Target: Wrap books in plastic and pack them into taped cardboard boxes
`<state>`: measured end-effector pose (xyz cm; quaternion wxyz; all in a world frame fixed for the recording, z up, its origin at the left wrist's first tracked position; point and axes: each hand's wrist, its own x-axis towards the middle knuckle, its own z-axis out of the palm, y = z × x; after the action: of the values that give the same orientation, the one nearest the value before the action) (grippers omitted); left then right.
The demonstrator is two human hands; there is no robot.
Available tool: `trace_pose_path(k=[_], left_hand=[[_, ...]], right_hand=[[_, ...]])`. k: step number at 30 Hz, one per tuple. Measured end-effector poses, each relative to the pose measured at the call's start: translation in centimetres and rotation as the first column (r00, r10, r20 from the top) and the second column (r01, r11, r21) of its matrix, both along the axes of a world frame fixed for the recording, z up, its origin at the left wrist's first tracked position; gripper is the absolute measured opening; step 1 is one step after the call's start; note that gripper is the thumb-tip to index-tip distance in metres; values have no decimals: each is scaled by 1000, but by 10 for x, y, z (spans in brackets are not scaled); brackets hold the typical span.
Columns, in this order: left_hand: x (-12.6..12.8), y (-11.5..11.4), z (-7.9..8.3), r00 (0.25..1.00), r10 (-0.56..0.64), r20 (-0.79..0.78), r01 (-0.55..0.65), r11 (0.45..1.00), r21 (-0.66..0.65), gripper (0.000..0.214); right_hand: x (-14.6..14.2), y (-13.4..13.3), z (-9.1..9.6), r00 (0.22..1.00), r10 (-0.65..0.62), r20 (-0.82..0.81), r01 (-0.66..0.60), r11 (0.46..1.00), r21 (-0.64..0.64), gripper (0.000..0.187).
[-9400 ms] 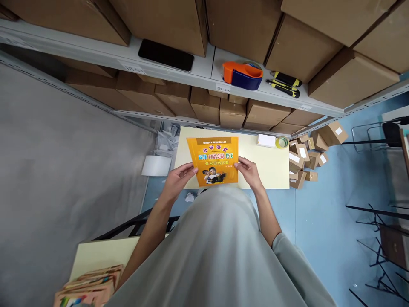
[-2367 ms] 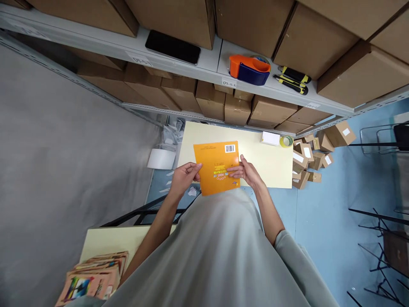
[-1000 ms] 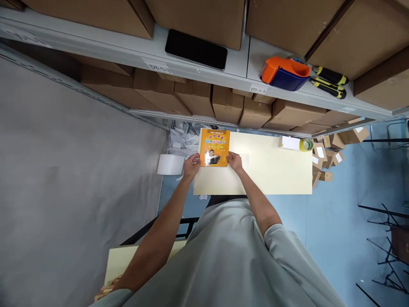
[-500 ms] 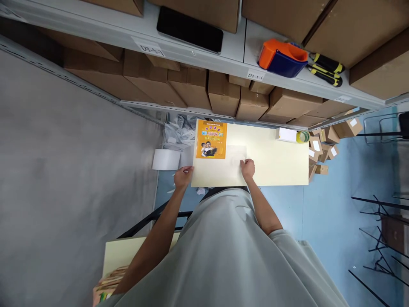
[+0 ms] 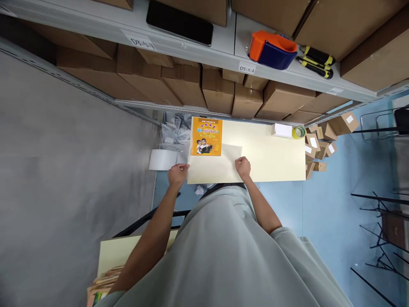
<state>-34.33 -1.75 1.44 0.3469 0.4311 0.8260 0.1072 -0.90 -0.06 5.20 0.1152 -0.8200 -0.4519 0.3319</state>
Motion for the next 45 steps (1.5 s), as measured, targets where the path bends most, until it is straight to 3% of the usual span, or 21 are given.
trace_pose_path(k=[6, 14, 19, 26, 32, 35, 39, 42, 45], left_hand=[[-13, -11, 15, 1000, -28, 4, 28, 1000, -13, 23], [-22, 4, 37, 999, -20, 27, 19, 1000, 16, 25], [-33, -6, 47, 995, -57, 82, 57, 998, 3, 26], [-28, -30, 46, 984, -130, 122, 147, 979, -143, 20], [-30, -37, 47, 964, -217, 153, 244, 951, -189, 16], [-36, -39, 51, 957, -236, 171, 269, 942, -202, 13], [-47, -39, 62, 952, -218, 214, 257, 951, -170, 14], [-55, -36, 75, 953, -161, 257, 201, 970, -137, 22], [-54, -26, 91, 938, -109, 330, 156, 981, -118, 32]], right_hand=[[5, -28, 22, 997, 22, -73, -20, 999, 28, 9], [15, 6, 51, 981, -5, -193, 21, 997, 77, 9], [21, -2, 69, 963, 21, -268, 1, 997, 83, 15], [34, -23, 65, 969, -40, -243, 34, 999, -27, 12], [35, -29, 71, 972, -52, -231, 17, 988, -151, 31], [30, -35, 92, 973, 11, -229, -42, 990, -134, 38], [21, -38, 139, 959, 138, -249, -141, 990, 5, 46], [16, -33, 174, 949, 155, -276, -137, 987, 84, 47], [18, -24, 193, 944, 143, -298, -108, 986, 131, 45]])
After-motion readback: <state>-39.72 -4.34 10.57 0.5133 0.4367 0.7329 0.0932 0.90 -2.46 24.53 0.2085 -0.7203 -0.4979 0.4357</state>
